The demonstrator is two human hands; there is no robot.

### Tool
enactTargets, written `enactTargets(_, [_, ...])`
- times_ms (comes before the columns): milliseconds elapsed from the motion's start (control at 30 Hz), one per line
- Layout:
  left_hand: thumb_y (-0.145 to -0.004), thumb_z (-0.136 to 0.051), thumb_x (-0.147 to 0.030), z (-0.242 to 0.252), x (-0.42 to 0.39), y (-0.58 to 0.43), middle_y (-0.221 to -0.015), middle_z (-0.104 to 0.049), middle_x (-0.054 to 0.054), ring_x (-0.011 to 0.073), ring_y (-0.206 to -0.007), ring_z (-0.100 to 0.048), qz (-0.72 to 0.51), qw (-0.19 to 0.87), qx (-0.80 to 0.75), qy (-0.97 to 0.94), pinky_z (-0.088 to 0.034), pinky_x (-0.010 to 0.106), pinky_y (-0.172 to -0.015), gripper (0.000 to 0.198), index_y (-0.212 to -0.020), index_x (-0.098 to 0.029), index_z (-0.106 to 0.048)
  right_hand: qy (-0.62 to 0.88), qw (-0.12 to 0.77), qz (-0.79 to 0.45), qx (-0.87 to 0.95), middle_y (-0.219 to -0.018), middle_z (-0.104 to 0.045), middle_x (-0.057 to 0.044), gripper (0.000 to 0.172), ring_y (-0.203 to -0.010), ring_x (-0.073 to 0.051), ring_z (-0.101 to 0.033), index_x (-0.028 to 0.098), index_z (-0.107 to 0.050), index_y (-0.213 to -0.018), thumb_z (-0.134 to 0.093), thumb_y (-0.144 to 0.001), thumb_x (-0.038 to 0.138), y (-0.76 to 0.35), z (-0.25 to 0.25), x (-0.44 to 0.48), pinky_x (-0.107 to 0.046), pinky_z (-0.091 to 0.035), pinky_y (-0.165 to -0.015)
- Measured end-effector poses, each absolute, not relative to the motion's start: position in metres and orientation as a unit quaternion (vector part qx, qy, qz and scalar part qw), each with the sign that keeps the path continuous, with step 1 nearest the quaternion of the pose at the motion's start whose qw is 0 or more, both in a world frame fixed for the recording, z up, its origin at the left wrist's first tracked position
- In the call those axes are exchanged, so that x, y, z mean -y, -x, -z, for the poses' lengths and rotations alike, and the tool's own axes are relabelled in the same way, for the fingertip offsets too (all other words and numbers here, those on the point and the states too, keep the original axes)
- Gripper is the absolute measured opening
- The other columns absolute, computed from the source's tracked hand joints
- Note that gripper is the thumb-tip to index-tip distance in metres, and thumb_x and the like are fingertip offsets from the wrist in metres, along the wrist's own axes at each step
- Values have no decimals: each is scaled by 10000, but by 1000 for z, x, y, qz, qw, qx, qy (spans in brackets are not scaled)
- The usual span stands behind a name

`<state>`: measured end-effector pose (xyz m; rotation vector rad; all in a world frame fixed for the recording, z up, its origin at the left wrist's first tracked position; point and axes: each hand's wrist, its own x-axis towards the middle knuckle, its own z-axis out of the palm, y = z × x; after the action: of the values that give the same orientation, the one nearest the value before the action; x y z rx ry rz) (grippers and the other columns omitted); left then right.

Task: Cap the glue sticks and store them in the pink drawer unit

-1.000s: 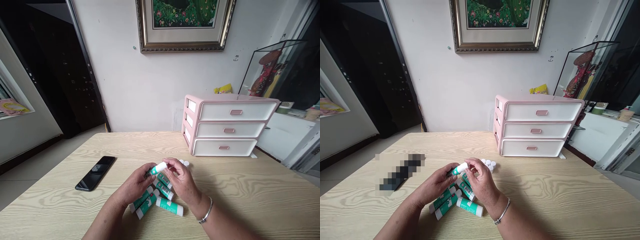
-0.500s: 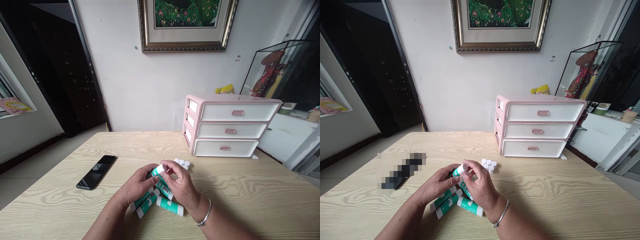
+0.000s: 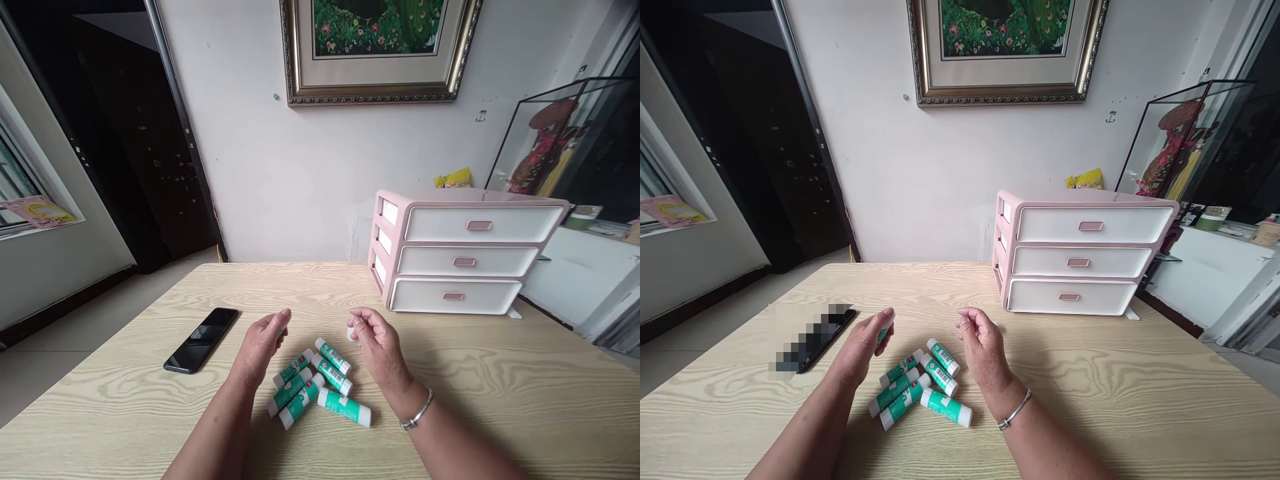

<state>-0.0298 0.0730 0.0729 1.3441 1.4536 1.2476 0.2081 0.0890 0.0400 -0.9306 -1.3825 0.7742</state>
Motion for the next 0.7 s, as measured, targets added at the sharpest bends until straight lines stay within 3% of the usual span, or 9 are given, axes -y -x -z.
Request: enactTargets(700, [-755, -543, -596, -58, -89, 51, -604, -519, -12, 121, -514, -428, -530, 352, -644, -424, -323, 243, -467, 412, -648, -199, -511, 439, 618, -344, 554, -705, -615, -6, 340, -579, -134, -568, 175, -634, -1027, -573, -897, 483, -223, -45, -101, -240, -487, -534])
